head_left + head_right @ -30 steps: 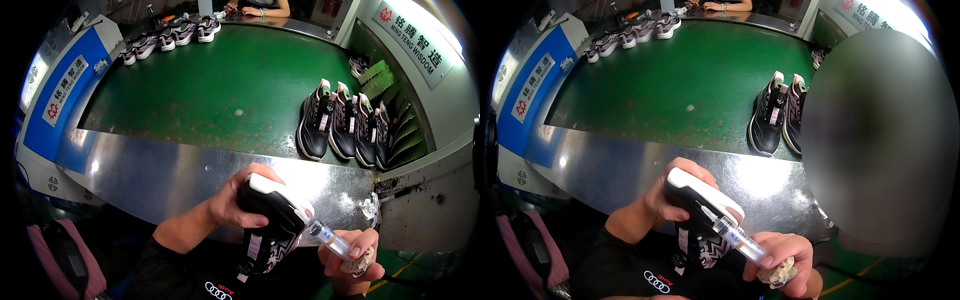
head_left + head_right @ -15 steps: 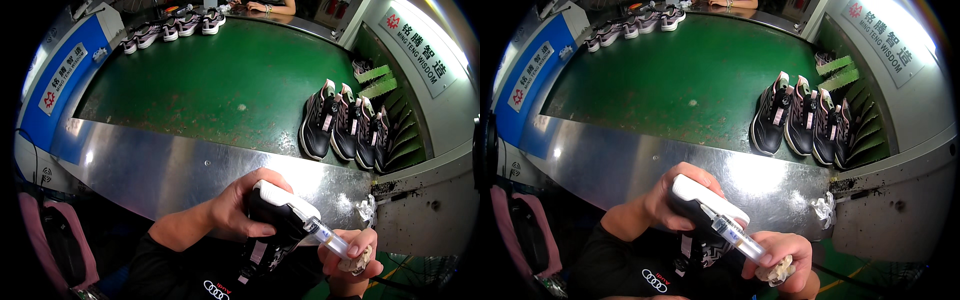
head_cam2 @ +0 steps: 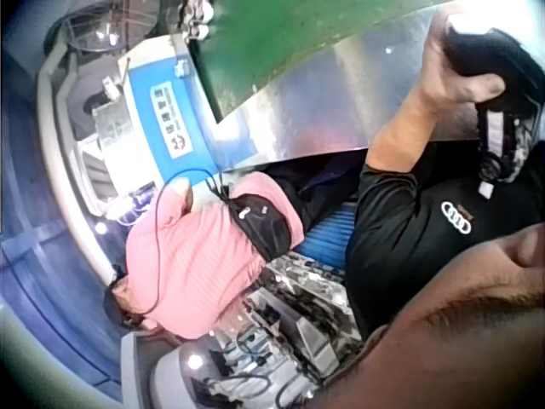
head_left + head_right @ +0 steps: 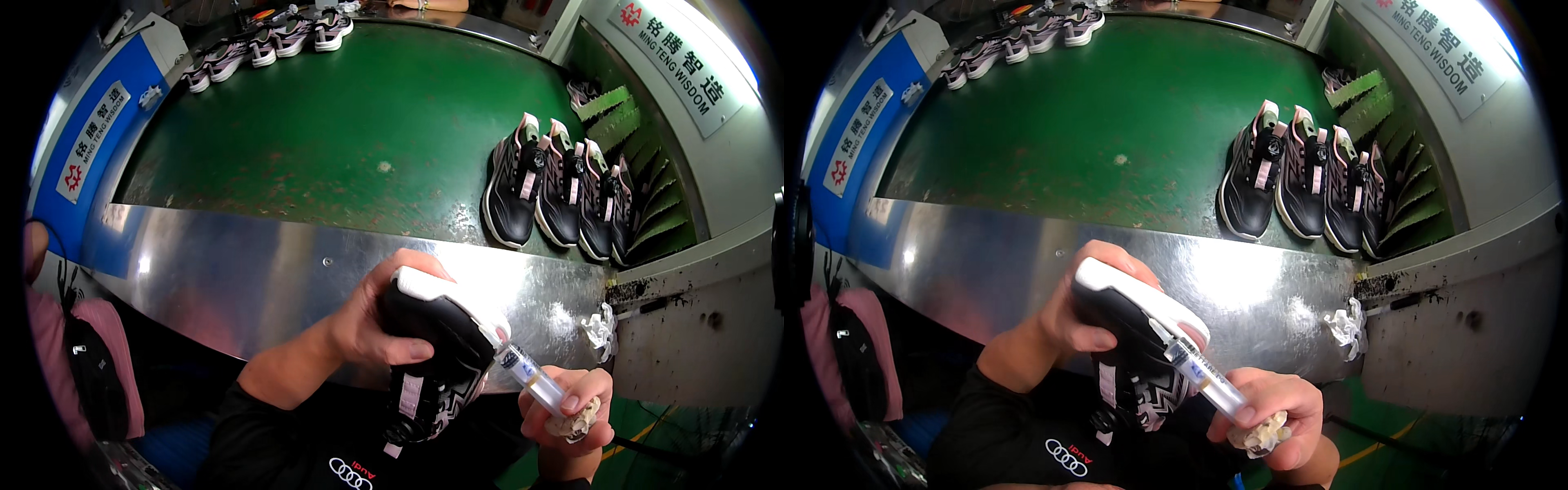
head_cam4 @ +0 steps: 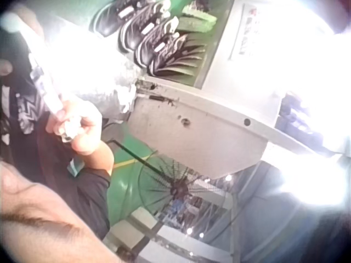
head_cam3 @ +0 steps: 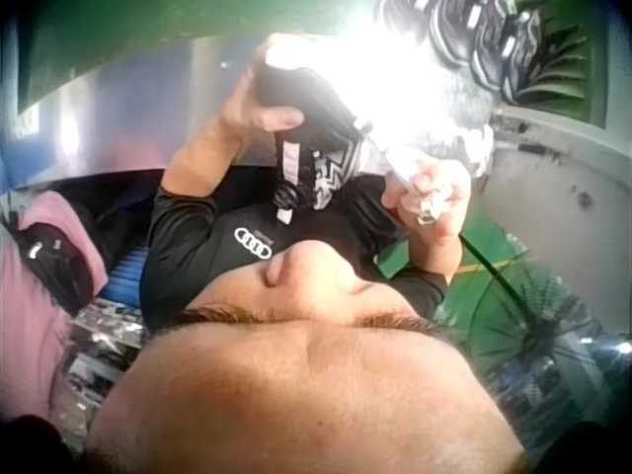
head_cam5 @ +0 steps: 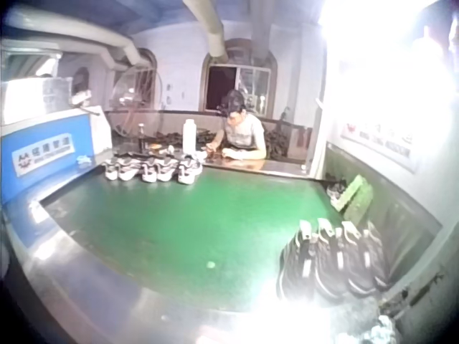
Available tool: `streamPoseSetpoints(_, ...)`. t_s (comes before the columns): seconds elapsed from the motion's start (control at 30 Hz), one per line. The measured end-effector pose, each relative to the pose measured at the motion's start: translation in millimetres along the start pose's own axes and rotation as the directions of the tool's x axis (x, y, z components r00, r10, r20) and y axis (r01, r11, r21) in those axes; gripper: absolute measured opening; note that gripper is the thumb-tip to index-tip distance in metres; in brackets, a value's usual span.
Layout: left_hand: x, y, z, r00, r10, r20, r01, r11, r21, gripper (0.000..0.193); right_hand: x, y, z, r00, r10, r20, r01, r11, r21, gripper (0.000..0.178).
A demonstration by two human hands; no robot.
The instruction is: The person applies glue from a syringe along the seam where the sole meets the upper of several sneakers, then places each shoe on a conveyor belt.
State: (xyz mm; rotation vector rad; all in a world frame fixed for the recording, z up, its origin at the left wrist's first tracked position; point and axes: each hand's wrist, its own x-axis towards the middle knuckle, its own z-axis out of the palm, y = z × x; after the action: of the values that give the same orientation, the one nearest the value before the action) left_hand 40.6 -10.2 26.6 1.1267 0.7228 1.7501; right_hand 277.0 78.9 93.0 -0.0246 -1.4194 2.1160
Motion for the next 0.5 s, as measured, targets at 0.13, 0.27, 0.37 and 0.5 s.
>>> streamPoseSetpoints(0.13,-2,-5,-7,0.997,-0.041,-0.07,0.039,0.999,-0.019,0.068,-4,7,-3,1.0,-0.017,-0.02,0.016,0.999,-0.038,0.049)
streamPoseSetpoints(0.27,1,-2,-4,0.966,-0.181,-0.187,0.147,0.973,-0.18,0.069,-13,12,-12,0.999,-0.01,-0.047,0.006,0.996,-0.085,0.047)
streamPoseSetpoints(0.37,1,-6,-12,0.968,-0.174,-0.183,0.134,0.968,-0.21,0.072,-20,18,-16,0.998,-0.001,-0.07,-0.004,0.997,-0.074,0.046)
streamPoseSetpoints(0.5,6,-9,-12,0.938,-0.244,-0.245,0.168,0.941,-0.295,0.068,-28,30,-25,0.997,0.009,-0.082,-0.014,0.998,-0.061,0.048)
